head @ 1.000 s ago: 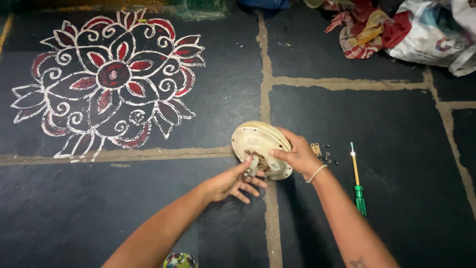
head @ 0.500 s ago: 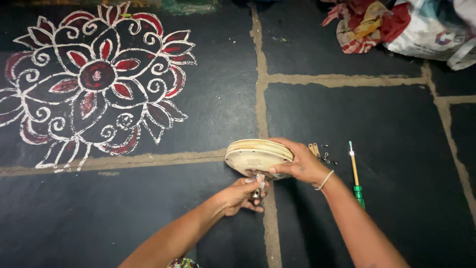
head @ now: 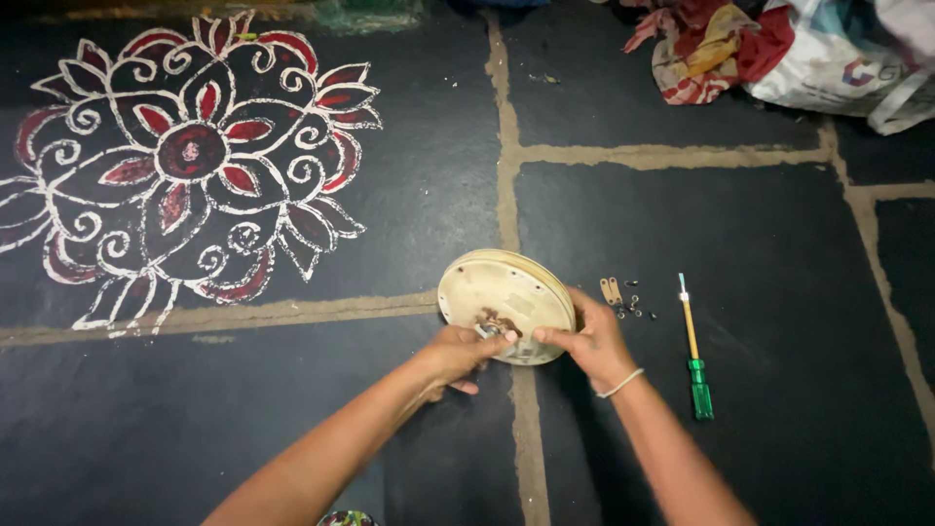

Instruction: The person assembles a stack of wooden discs by inserting a metal hinge and fastening it with screws. They use a screwdriver to tighten the screws and repeatedly check the alignment of the discs.

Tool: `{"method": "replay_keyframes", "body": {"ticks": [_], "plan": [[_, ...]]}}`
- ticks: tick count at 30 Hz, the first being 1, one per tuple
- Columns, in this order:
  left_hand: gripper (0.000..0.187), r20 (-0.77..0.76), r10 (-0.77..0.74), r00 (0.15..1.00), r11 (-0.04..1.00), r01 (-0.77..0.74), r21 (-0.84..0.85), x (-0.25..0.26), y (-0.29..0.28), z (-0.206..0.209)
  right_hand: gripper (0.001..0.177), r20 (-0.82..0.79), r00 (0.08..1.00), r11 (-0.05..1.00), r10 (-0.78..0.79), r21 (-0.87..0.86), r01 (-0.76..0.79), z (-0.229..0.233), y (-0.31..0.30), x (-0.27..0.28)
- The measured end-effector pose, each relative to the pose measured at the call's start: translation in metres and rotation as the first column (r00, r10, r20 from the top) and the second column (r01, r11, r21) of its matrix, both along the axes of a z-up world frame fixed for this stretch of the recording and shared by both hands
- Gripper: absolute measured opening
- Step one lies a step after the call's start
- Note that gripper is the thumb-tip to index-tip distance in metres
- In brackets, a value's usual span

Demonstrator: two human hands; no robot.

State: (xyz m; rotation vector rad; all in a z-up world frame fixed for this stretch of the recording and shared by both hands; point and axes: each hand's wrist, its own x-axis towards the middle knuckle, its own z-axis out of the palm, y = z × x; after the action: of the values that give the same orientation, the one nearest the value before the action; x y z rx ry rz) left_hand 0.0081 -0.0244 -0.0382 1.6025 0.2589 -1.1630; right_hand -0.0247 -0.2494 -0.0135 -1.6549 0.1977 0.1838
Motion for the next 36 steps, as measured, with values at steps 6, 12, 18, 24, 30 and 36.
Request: {"method": "replay_keyframes", "body": {"ticks": [6, 12, 18, 24, 30, 36], "plan": [[0.066, 0.017, -0.085, 0.996, 0.995, 0.084, 0.06, -0.003, 0.011, 0.036, 0.052, -0.347, 0.916, 0.934, -0.203, 0.213, 0.288, -0.047, 0.003, -0.038], [0.064, 0.337, -0.472, 0.815, 0.817, 0.259, 0.516, -0.014, 0.004, 0.037, 0.041, -0.292, 0.925, 0.965, -0.242, 0.025, 0.26, -0.089, -0.017, -0.058], [0.045, 0.436, -0.341, 0.833, 0.86, 0.09, 0.502, -0.027, 0.018, -0.012, 0.041, -0.187, 0.968, 0.938, -0.169, -0.331, 0.1, -0.082, -0.043, -0.064], [0.051, 0.474, -0.025, 0.88, 0.885, -0.2, 0.42, -0.017, 0.035, -0.066, 0.05, 0.191, 0.976, 0.69, 0.106, -0.721, 0.066, 0.007, -0.01, -0.04], [0.052, 0.236, 0.294, 0.926, 0.95, -0.31, 0.036, -0.009, 0.029, -0.084, 0.049, -0.085, 0.866, 0.274, 0.492, -0.93, -0.246, 0.038, 0.056, -0.005], [0.052, 0.17, 0.347, 0.923, 0.931, -0.36, 0.054, -0.005, 0.009, -0.022, 0.031, -0.12, 0.918, 0.414, 0.377, -0.865, -0.283, 0.029, 0.038, 0.008]]}}
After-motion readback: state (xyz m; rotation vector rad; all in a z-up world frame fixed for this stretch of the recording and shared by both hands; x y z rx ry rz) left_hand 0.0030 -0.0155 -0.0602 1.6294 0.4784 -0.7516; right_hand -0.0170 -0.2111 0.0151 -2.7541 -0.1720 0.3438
